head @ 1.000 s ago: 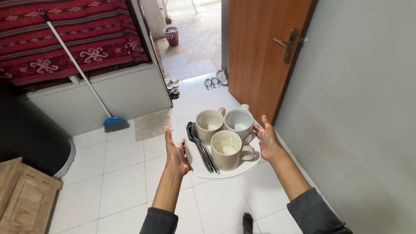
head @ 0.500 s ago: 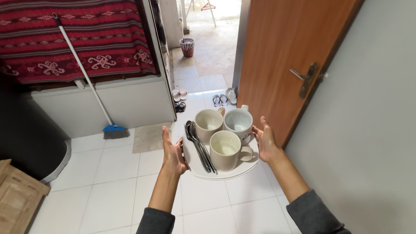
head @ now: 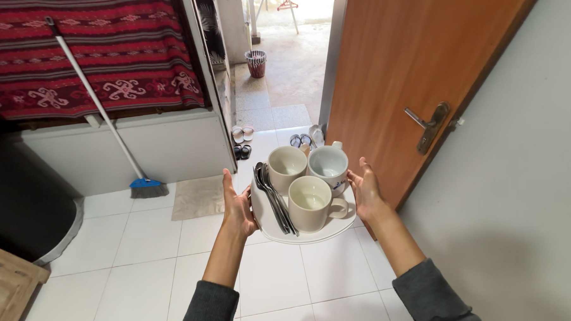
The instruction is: The person stacks used plates with forks and spoons on them, gathers crumpled napkins, and stacks cups onto the plate stack. They then carry the stacked dishes across the room to the kitchen sink and set the stack on the counter next to the sink.
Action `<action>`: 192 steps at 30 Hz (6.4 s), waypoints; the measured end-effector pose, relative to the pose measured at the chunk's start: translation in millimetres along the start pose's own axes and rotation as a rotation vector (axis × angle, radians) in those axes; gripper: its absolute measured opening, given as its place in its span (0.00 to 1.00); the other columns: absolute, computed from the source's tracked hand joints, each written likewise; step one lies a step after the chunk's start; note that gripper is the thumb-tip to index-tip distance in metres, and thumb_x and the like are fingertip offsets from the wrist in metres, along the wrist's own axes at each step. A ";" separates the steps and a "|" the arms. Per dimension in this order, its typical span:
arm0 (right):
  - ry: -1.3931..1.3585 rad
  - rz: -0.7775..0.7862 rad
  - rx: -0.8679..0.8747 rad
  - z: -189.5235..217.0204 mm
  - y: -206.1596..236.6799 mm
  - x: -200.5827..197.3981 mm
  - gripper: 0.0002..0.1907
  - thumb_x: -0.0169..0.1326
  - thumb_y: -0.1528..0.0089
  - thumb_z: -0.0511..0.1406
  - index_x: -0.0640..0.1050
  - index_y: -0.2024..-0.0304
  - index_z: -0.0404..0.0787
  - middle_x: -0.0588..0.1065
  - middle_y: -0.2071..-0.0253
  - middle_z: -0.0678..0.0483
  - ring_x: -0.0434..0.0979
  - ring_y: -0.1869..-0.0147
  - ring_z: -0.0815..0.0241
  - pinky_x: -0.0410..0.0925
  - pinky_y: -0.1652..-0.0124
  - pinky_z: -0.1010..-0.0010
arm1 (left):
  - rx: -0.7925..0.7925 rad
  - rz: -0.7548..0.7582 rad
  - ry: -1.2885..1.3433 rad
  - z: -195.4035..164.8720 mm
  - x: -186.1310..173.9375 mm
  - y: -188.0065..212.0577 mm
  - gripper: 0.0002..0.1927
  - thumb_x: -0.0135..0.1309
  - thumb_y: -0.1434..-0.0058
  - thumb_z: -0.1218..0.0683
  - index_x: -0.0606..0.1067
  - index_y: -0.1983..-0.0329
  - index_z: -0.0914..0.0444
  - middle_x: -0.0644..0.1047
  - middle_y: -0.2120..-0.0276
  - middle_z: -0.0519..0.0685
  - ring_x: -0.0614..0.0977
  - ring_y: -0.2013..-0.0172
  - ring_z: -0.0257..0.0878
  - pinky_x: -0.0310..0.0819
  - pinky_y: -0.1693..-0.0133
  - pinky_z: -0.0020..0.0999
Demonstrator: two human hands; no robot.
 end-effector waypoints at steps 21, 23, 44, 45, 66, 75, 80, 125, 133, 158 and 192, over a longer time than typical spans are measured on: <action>-0.070 -0.075 -0.044 118.9 -285.6 85.3 0.47 0.16 0.54 0.63 0.51 0.44 0.38 0.50 0.42 0.49 0.46 0.37 0.55 0.42 0.44 0.57 | -0.097 0.078 -0.090 -187.9 26.2 -307.8 0.53 0.28 0.70 0.23 0.56 0.45 0.60 0.59 0.50 0.52 0.60 0.48 0.50 0.58 0.54 0.54; -0.067 -0.049 -0.080 128.7 -312.1 100.1 0.48 0.16 0.54 0.63 0.51 0.44 0.38 0.50 0.41 0.47 0.45 0.37 0.54 0.41 0.44 0.57 | -0.080 0.098 -0.096 -211.6 25.4 -335.5 0.53 0.28 0.68 0.23 0.54 0.45 0.61 0.58 0.49 0.52 0.58 0.47 0.50 0.56 0.53 0.54; -0.080 -0.125 -0.001 190.1 -507.5 158.0 0.46 0.14 0.55 0.63 0.53 0.44 0.42 0.52 0.43 0.47 0.50 0.39 0.53 0.48 0.45 0.55 | -0.119 0.131 -0.104 -312.7 24.5 -532.2 0.53 0.27 0.69 0.23 0.54 0.45 0.61 0.59 0.50 0.51 0.62 0.48 0.49 0.58 0.55 0.55; -0.066 -0.122 -0.002 195.2 -521.3 156.2 0.47 0.14 0.54 0.63 0.53 0.44 0.41 0.52 0.42 0.47 0.49 0.38 0.53 0.47 0.45 0.56 | -0.113 0.126 -0.123 -315.8 27.0 -544.8 0.53 0.26 0.69 0.23 0.54 0.45 0.61 0.59 0.50 0.52 0.62 0.48 0.49 0.58 0.55 0.55; -0.009 0.049 0.020 368.3 -821.0 108.5 0.43 0.16 0.52 0.61 0.57 0.46 0.42 0.61 0.50 0.48 0.57 0.42 0.52 0.50 0.47 0.54 | -0.007 0.043 0.046 -390.4 145.7 -829.7 0.53 0.28 0.68 0.23 0.53 0.45 0.61 0.59 0.50 0.54 0.60 0.49 0.51 0.57 0.54 0.55; 0.051 0.018 0.072 391.5 -905.8 116.0 0.42 0.15 0.52 0.60 0.57 0.46 0.44 0.60 0.49 0.49 0.55 0.42 0.53 0.49 0.47 0.53 | -0.029 0.002 0.067 -421.3 154.4 -901.7 0.53 0.27 0.68 0.23 0.53 0.44 0.61 0.57 0.48 0.52 0.57 0.47 0.51 0.57 0.54 0.56; 0.067 -0.012 0.088 401.8 -966.0 129.1 0.42 0.15 0.52 0.60 0.56 0.45 0.44 0.56 0.47 0.50 0.52 0.41 0.53 0.49 0.47 0.52 | -0.024 0.045 0.072 -450.9 149.6 -955.7 0.54 0.28 0.68 0.23 0.52 0.44 0.62 0.56 0.47 0.53 0.58 0.46 0.51 0.57 0.54 0.54; -0.038 0.091 0.074 657.9 -1580.3 328.2 0.43 0.18 0.51 0.60 0.51 0.44 0.40 0.46 0.41 0.50 0.45 0.38 0.48 0.47 0.46 0.55 | 0.017 0.092 0.059 -821.1 184.0 -1550.4 0.52 0.29 0.67 0.24 0.52 0.44 0.61 0.56 0.49 0.52 0.59 0.48 0.50 0.56 0.54 0.58; 0.050 0.123 0.072 725.4 -1666.2 328.2 0.41 0.15 0.51 0.59 0.52 0.44 0.41 0.51 0.42 0.48 0.46 0.38 0.48 0.48 0.46 0.54 | 0.071 0.052 0.096 -844.5 226.2 -1646.6 0.53 0.28 0.66 0.23 0.51 0.44 0.63 0.57 0.48 0.53 0.59 0.46 0.50 0.57 0.53 0.54; -0.062 0.183 0.119 808.2 -1978.8 412.3 0.42 0.18 0.51 0.59 0.52 0.44 0.40 0.49 0.42 0.48 0.47 0.39 0.45 0.47 0.47 0.50 | 0.022 0.035 0.103 -1014.6 218.1 -1927.9 0.53 0.30 0.68 0.23 0.53 0.44 0.61 0.56 0.47 0.52 0.59 0.47 0.49 0.55 0.53 0.55; 0.021 0.652 0.335 863.2 -2391.7 615.0 0.43 0.19 0.50 0.60 0.56 0.46 0.36 0.58 0.46 0.45 0.57 0.43 0.49 0.53 0.47 0.58 | 0.316 -0.341 0.227 -1229.6 131.3 -2172.1 0.51 0.27 0.68 0.22 0.60 0.47 0.59 0.59 0.49 0.49 0.60 0.48 0.47 0.55 0.52 0.49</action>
Point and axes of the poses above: each hand's wrist, its own y-axis away from the middle knuckle, its own x-axis out of the palm, z = x × y, the point moved 1 cm from there along -y, towards the middle knuckle
